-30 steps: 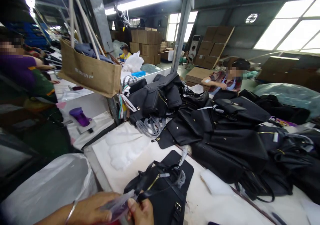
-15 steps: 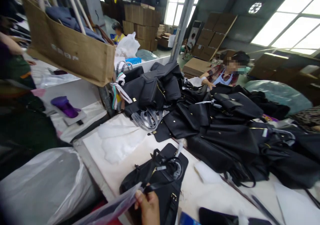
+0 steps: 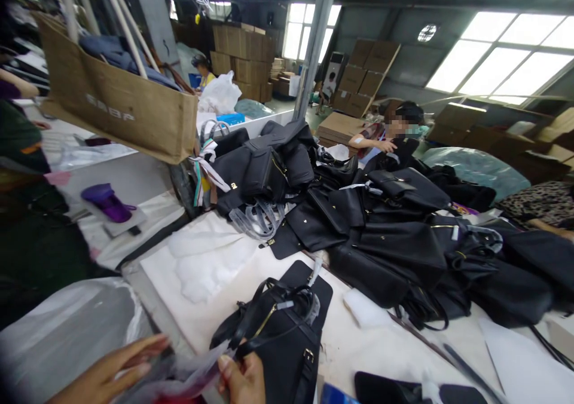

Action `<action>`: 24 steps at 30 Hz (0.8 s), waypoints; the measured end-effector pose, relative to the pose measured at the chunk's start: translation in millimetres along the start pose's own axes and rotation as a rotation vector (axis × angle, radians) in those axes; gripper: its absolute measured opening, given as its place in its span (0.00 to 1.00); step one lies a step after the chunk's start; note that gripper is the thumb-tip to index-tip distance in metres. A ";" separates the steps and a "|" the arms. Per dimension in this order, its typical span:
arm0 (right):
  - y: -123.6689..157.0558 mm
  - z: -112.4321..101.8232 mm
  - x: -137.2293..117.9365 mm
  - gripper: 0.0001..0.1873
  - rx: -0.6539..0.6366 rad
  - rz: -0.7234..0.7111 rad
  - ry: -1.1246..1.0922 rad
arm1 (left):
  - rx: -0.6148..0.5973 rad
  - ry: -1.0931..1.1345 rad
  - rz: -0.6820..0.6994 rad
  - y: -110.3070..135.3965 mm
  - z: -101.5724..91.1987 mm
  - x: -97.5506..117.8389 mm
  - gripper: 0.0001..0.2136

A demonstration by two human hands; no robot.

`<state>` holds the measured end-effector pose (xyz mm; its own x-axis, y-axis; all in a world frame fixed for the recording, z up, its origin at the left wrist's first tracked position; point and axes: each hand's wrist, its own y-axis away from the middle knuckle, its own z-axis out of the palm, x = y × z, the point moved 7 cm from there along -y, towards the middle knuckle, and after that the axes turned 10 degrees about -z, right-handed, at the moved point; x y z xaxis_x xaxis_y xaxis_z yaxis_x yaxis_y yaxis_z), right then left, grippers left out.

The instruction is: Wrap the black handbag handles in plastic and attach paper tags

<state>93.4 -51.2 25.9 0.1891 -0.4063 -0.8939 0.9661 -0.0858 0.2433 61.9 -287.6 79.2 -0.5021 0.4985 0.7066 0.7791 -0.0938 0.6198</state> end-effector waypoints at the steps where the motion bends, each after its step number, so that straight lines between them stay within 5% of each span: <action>1: 2.5 1.3 2.3 0.26 0.022 -0.001 -0.007 | -0.048 -0.006 0.059 3.1 15.5 11.6 0.26; 5: 10.5 0.9 8.6 0.29 0.076 -0.001 -0.062 | -0.373 0.158 0.186 0.0 92.0 60.2 0.19; 8: 12.3 -2.8 -3.8 0.30 0.051 0.003 -0.125 | -0.496 0.338 0.117 -6.1 120.6 67.9 0.14; 13: 2.9 -6.7 -41.1 0.22 0.043 0.094 -0.419 | -0.359 0.193 0.054 -7.1 96.6 54.3 0.17; 18: -17.8 3.1 -40.8 0.16 0.097 0.193 -0.510 | -0.293 0.049 0.037 -3.9 72.1 52.8 0.20; 24: -32.0 6.4 -52.3 0.16 0.087 -0.019 -0.266 | -0.215 0.020 0.023 -6.6 68.7 61.8 0.20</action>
<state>51.5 -33.1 67.3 0.1075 -0.6278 -0.7709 0.9482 -0.1685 0.2694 51.5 -196.9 95.3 -0.4939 0.4773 0.7268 0.6938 -0.2876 0.6603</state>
